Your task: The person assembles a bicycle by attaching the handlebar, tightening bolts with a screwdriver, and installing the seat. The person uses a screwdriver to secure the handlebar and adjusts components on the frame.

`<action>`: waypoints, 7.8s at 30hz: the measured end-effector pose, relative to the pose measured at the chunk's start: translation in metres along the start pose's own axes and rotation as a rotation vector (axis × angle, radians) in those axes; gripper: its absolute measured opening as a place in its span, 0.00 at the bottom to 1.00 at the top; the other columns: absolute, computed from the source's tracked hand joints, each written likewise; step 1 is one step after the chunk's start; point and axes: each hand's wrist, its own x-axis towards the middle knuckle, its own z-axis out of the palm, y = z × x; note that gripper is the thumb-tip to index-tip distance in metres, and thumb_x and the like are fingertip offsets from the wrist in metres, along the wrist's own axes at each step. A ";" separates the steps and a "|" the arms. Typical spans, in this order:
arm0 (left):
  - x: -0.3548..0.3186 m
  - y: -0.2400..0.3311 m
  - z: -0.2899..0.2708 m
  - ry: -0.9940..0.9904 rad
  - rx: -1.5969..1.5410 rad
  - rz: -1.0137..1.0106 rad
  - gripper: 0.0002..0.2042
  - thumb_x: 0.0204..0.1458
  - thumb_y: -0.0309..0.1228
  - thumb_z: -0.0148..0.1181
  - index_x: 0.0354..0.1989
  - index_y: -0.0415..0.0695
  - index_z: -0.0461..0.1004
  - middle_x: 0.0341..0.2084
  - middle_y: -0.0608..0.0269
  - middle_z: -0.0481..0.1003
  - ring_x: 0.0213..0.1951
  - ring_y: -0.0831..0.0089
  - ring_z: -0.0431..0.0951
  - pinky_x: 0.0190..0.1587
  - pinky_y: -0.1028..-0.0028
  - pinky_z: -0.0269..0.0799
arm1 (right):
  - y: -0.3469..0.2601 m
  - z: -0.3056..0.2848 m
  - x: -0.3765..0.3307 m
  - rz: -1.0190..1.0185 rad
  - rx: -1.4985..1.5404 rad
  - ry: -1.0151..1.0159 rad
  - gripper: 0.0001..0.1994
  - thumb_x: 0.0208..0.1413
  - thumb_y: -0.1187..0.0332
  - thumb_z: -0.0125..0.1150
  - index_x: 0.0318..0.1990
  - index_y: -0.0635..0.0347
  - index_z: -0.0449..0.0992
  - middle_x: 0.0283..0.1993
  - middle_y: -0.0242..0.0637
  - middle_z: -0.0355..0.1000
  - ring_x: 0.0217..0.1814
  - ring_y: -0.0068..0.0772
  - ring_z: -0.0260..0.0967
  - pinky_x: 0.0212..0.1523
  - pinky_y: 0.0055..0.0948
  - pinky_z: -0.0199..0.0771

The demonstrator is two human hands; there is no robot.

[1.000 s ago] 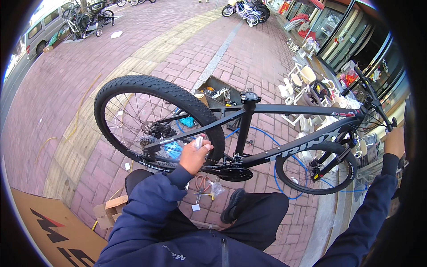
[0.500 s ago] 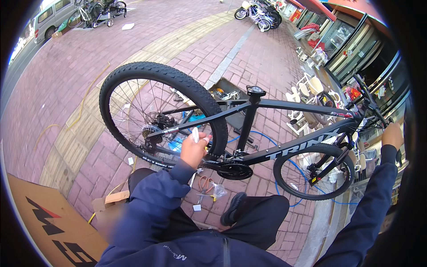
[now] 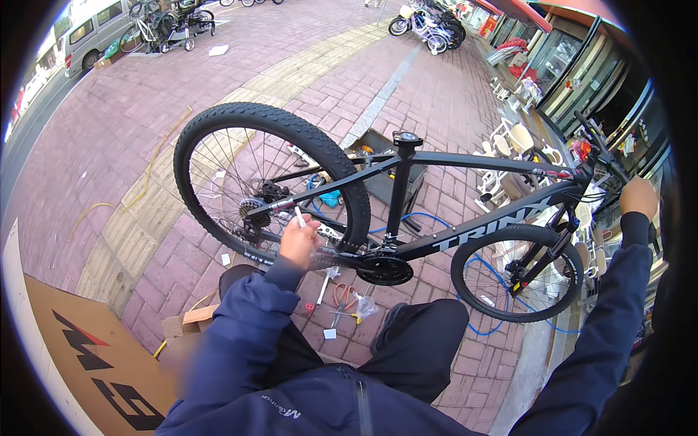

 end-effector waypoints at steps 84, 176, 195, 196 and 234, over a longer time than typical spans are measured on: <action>0.050 0.102 -0.023 0.092 -0.237 0.175 0.10 0.59 0.26 0.52 0.47 0.40 0.73 0.40 0.61 0.78 0.36 0.76 0.76 0.40 0.72 0.75 | -0.458 -0.272 -0.283 -0.822 1.718 -0.140 0.05 0.58 0.70 0.62 0.33 0.61 0.76 0.30 0.45 0.75 0.31 0.52 0.74 0.32 0.46 0.73; 0.152 0.106 -0.068 -0.130 -0.331 0.245 0.06 0.63 0.24 0.51 0.44 0.38 0.73 0.36 0.62 0.77 0.39 0.75 0.75 0.49 0.74 0.69 | -0.570 -0.321 -0.295 -0.852 2.025 -0.304 0.12 0.57 0.78 0.55 0.46 0.65 0.81 0.38 0.48 0.78 0.31 0.37 0.79 0.37 0.32 0.78; 0.150 0.111 -0.062 -0.001 -0.458 0.180 0.11 0.64 0.35 0.54 0.34 0.40 0.74 0.27 0.61 0.76 0.30 0.73 0.74 0.37 0.71 0.66 | -0.592 -0.339 -0.294 -0.716 1.806 0.202 0.05 0.49 0.69 0.69 0.33 0.54 0.79 0.34 0.36 0.74 0.33 0.43 0.75 0.32 0.40 0.75; 0.150 0.111 -0.063 -0.016 -0.461 0.188 0.11 0.64 0.35 0.54 0.34 0.40 0.74 0.26 0.61 0.76 0.29 0.73 0.73 0.36 0.72 0.65 | -0.593 -0.341 -0.293 -0.714 1.774 0.236 0.05 0.49 0.69 0.69 0.33 0.54 0.78 0.34 0.35 0.73 0.33 0.42 0.75 0.31 0.40 0.74; 0.143 0.119 -0.062 -0.074 -0.461 0.105 0.14 0.66 0.44 0.51 0.40 0.46 0.72 0.35 0.63 0.78 0.38 0.75 0.77 0.43 0.72 0.70 | -0.586 -0.363 -0.279 -0.894 1.457 0.247 0.01 0.47 0.72 0.61 0.27 0.57 0.76 0.34 0.37 0.70 0.39 0.41 0.76 0.31 0.39 0.78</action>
